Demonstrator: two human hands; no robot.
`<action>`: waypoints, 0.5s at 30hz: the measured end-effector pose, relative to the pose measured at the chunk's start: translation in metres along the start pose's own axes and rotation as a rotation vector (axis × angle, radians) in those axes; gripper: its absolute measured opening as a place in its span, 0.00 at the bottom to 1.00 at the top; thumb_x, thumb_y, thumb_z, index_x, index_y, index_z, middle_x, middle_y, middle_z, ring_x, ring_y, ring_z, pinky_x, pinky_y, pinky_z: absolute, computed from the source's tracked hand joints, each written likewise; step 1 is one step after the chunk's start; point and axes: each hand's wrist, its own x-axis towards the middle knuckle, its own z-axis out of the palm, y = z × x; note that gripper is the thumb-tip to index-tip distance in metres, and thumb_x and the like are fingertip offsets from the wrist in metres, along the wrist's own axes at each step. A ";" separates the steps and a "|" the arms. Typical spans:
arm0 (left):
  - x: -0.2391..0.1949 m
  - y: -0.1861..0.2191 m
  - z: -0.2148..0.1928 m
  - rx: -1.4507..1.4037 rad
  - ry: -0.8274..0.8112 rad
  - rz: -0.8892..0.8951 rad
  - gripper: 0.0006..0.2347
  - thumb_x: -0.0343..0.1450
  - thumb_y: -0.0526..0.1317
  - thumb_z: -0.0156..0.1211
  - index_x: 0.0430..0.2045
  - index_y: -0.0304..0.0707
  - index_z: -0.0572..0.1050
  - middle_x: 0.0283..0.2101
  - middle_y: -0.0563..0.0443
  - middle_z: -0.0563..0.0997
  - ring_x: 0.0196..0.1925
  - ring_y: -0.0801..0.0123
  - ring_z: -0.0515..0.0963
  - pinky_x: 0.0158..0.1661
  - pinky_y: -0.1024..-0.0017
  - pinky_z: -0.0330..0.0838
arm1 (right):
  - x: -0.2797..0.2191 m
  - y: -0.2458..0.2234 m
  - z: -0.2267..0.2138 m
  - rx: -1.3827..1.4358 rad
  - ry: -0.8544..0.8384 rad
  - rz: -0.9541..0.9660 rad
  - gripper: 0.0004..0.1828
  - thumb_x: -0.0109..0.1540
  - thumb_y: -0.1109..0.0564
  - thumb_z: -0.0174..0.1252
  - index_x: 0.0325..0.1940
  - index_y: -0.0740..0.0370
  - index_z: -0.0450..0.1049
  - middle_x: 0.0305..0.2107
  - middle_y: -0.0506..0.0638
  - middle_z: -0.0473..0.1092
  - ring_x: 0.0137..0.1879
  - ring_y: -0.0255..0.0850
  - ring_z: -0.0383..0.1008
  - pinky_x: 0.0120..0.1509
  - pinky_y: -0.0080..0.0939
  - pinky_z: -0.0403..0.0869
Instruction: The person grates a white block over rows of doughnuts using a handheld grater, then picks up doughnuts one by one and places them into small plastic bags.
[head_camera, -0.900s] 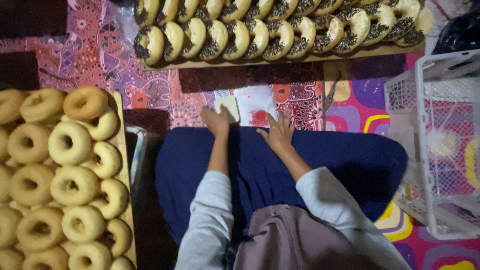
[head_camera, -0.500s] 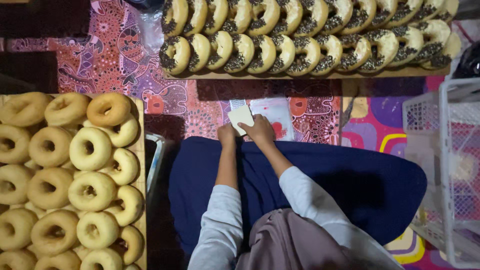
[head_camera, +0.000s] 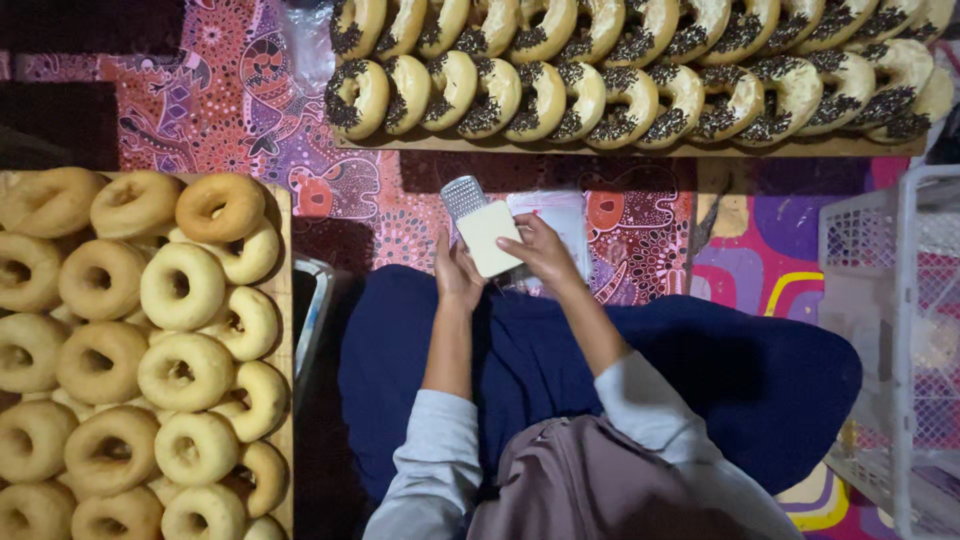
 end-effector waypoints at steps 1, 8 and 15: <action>-0.010 0.003 0.008 0.030 -0.057 -0.002 0.25 0.76 0.56 0.40 0.58 0.34 0.69 0.54 0.41 0.80 0.53 0.55 0.83 0.49 0.59 0.81 | -0.008 -0.011 0.000 0.078 -0.020 -0.012 0.25 0.63 0.60 0.65 0.61 0.69 0.66 0.49 0.58 0.75 0.53 0.40 0.77 0.57 0.39 0.77; -0.042 -0.001 0.039 0.202 -0.148 0.083 0.13 0.79 0.40 0.49 0.57 0.35 0.68 0.53 0.41 0.79 0.52 0.55 0.83 0.48 0.59 0.80 | -0.055 -0.040 -0.030 0.715 0.035 0.077 0.26 0.67 0.53 0.54 0.68 0.61 0.63 0.57 0.53 0.71 0.61 0.44 0.75 0.64 0.47 0.76; -0.064 0.003 0.050 0.238 -0.206 0.169 0.13 0.80 0.40 0.49 0.57 0.36 0.69 0.49 0.38 0.81 0.35 0.65 0.80 0.40 0.65 0.77 | -0.088 0.004 -0.090 0.839 0.079 0.079 0.25 0.71 0.54 0.55 0.72 0.62 0.65 0.57 0.53 0.72 0.61 0.44 0.75 0.60 0.45 0.75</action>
